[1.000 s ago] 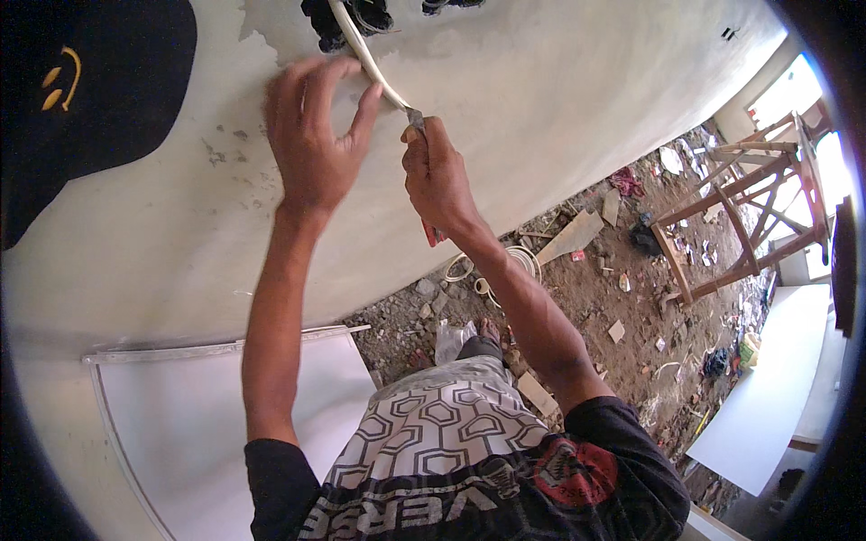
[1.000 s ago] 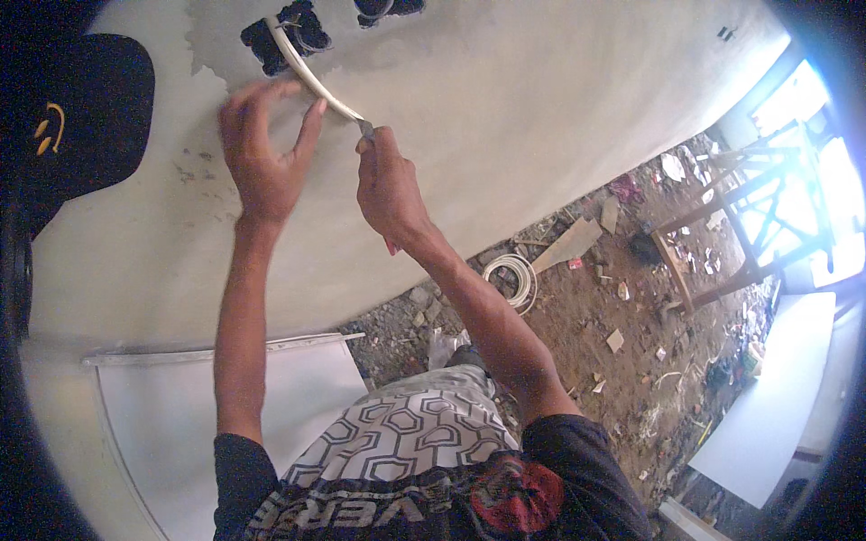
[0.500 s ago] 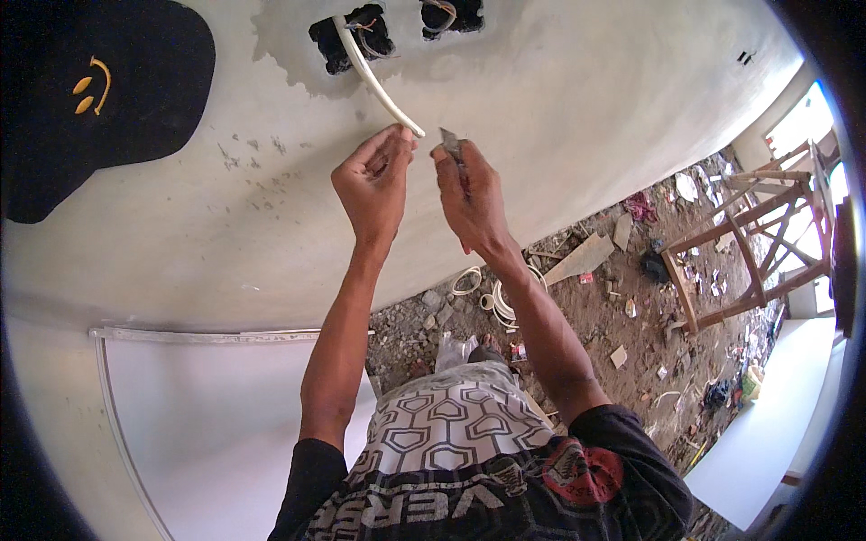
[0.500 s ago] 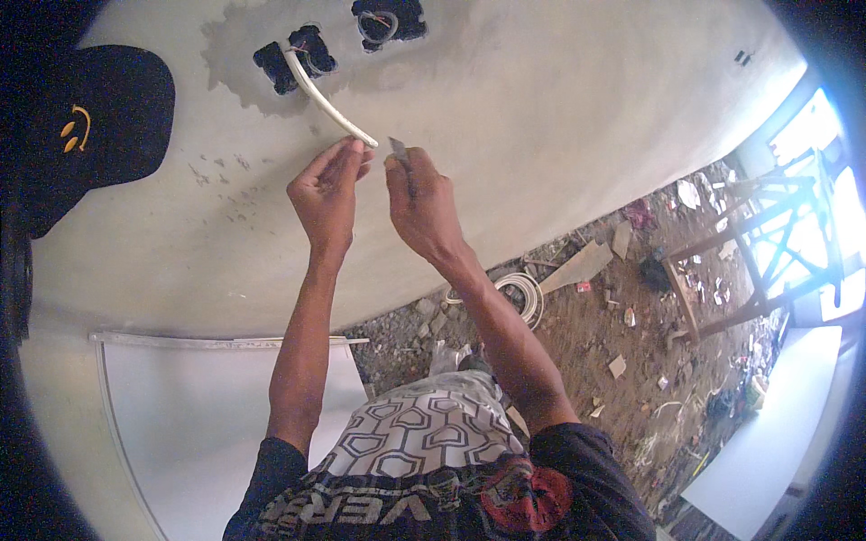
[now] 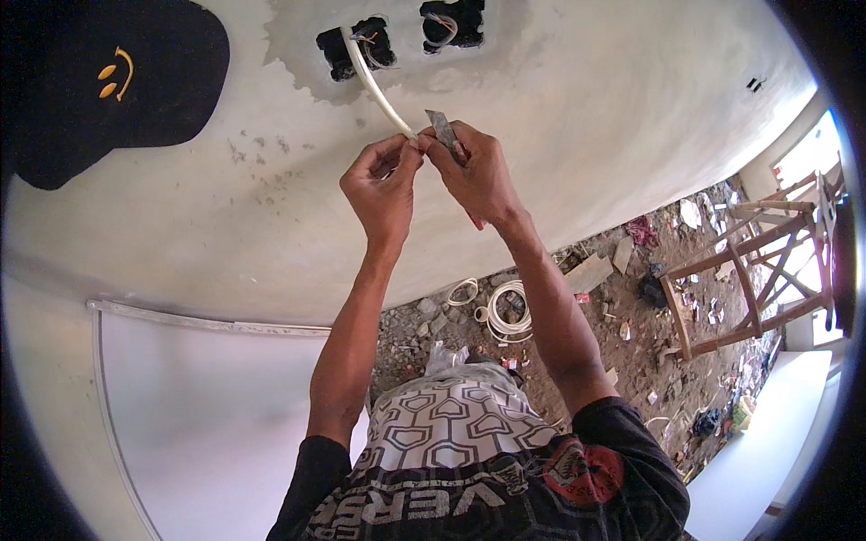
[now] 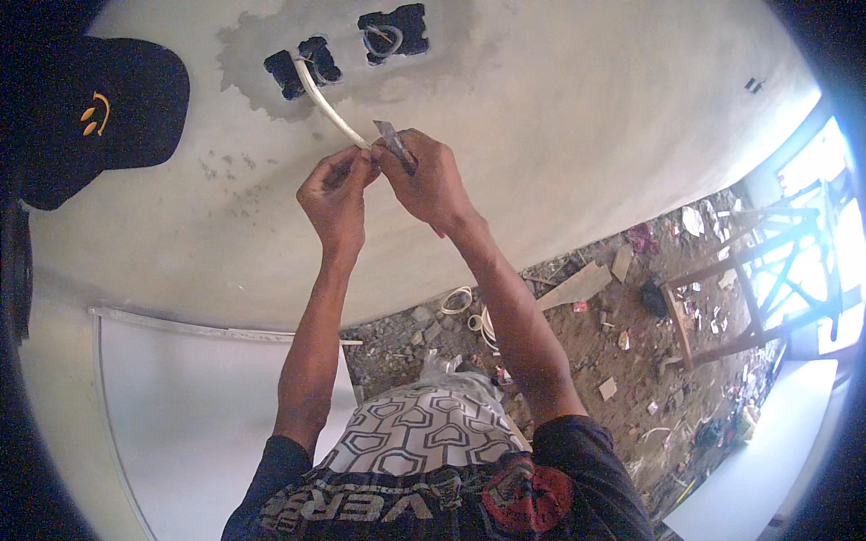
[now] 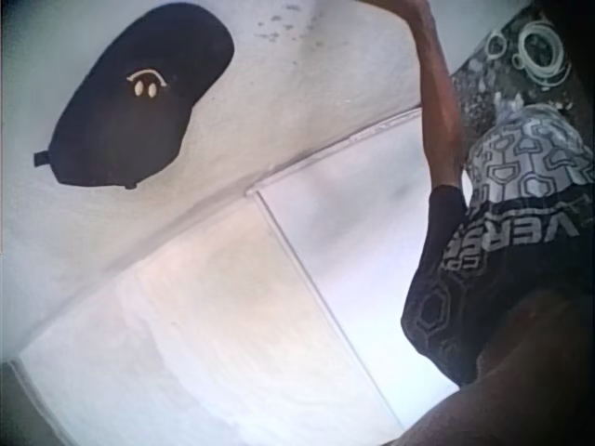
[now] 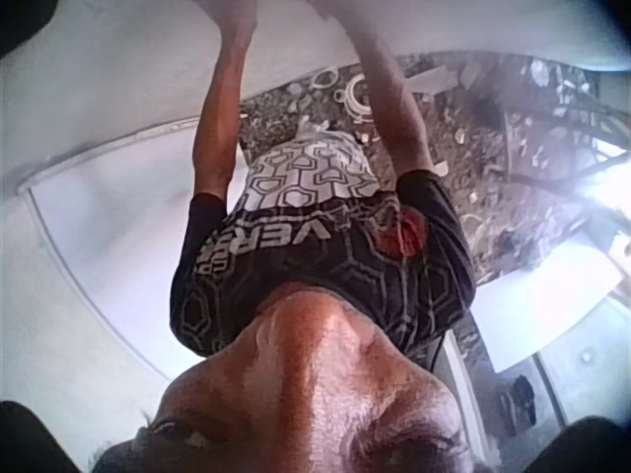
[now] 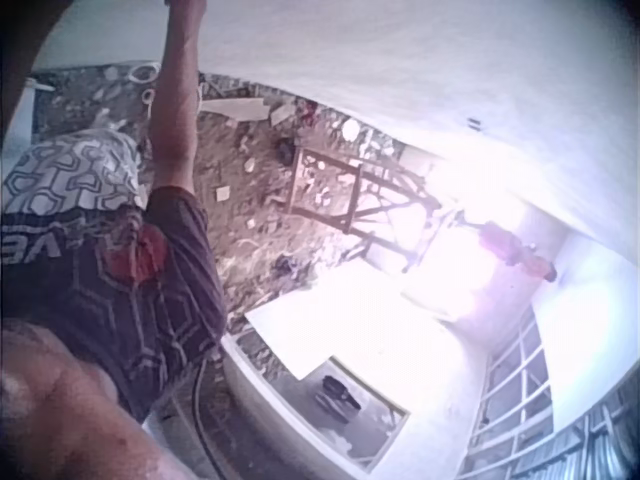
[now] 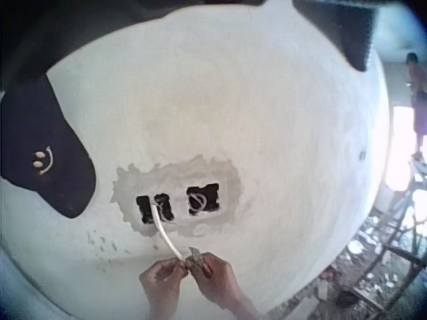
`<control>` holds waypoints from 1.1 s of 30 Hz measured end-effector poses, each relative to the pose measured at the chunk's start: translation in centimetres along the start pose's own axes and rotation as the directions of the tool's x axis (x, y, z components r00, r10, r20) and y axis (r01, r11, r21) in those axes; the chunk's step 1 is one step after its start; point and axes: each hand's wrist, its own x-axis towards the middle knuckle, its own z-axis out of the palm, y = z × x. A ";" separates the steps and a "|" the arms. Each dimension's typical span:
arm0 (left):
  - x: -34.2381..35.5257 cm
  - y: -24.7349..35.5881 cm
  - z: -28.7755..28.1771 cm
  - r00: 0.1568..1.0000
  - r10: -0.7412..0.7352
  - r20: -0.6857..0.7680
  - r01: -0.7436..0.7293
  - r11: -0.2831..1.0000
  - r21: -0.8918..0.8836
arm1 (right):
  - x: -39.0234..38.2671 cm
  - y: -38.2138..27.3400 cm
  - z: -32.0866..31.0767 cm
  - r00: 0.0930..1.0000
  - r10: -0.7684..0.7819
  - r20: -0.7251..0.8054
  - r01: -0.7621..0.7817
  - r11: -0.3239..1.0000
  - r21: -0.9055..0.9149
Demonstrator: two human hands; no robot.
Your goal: The person uses a utility knife to strip the outer sheathing of a white electrical conduit and cuts it to length. They then insert the conduit into two holes in the wall and trim the excess.
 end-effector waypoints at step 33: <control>-1.2 -0.2 -2.1 0.998 0.034 0.059 -0.035 0.999 0.018 | 4.0 -3.9 -1.8 0.858 -0.211 0.468 0.395 0.854 -0.338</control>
